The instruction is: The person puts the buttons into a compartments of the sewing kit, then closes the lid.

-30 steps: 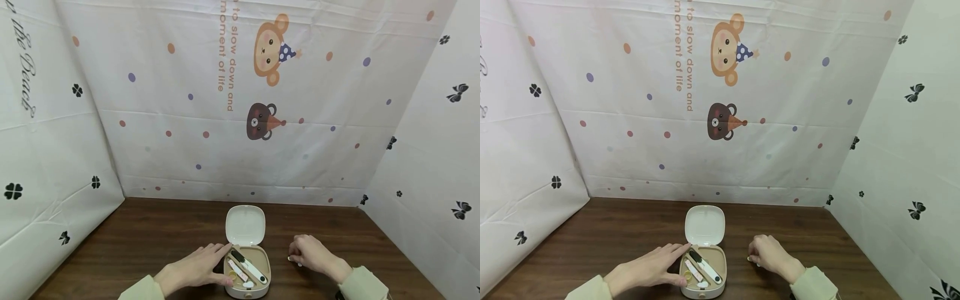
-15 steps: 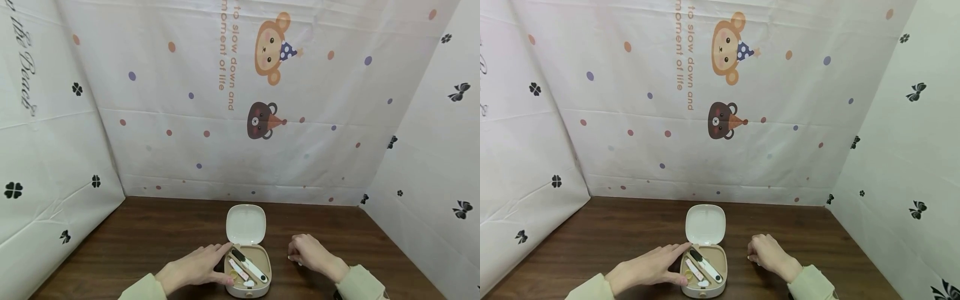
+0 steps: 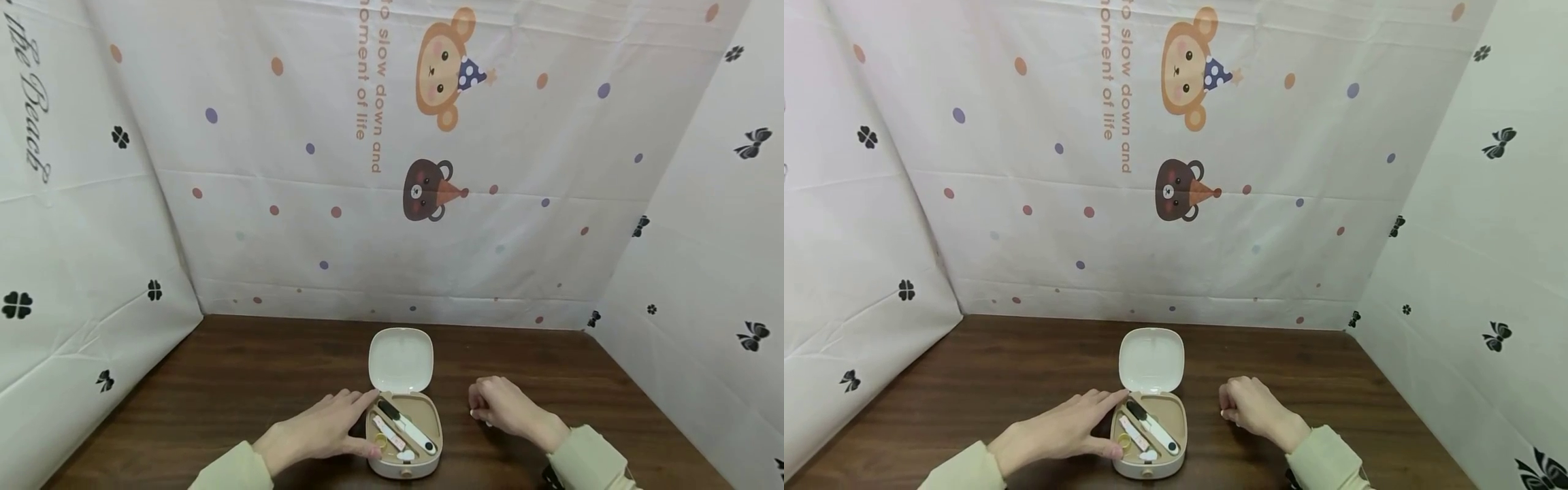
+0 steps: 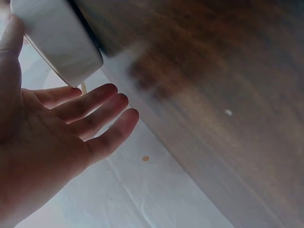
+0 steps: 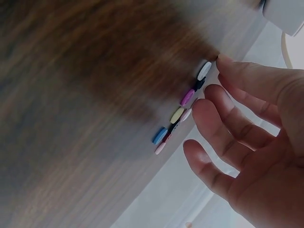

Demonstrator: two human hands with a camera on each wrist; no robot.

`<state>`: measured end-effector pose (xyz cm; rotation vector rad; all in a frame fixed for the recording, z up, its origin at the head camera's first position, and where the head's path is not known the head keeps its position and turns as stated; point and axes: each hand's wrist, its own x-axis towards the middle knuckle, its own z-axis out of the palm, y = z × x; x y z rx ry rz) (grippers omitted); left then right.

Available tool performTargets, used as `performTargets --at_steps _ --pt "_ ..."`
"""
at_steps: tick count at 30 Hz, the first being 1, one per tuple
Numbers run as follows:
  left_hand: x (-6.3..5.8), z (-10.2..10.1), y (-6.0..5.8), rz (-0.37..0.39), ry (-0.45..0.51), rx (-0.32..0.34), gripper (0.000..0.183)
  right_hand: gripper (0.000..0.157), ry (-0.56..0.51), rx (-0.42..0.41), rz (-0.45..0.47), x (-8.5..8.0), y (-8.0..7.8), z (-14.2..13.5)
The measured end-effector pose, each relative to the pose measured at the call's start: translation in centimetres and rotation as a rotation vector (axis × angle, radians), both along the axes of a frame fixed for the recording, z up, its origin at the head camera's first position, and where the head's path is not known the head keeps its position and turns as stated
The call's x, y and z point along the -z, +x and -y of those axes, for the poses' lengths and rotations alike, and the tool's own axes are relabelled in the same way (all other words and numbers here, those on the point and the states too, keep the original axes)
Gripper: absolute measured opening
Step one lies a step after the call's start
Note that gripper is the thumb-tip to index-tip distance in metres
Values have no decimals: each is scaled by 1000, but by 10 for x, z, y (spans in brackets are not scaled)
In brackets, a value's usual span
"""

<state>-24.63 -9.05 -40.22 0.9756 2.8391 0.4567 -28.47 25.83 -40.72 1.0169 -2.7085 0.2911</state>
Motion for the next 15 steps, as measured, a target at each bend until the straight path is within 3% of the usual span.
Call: performTargets --at_steps 15 --pt "-1 0 -3 4 15 5 100 23 -38 23 123 -1 -2 -1"
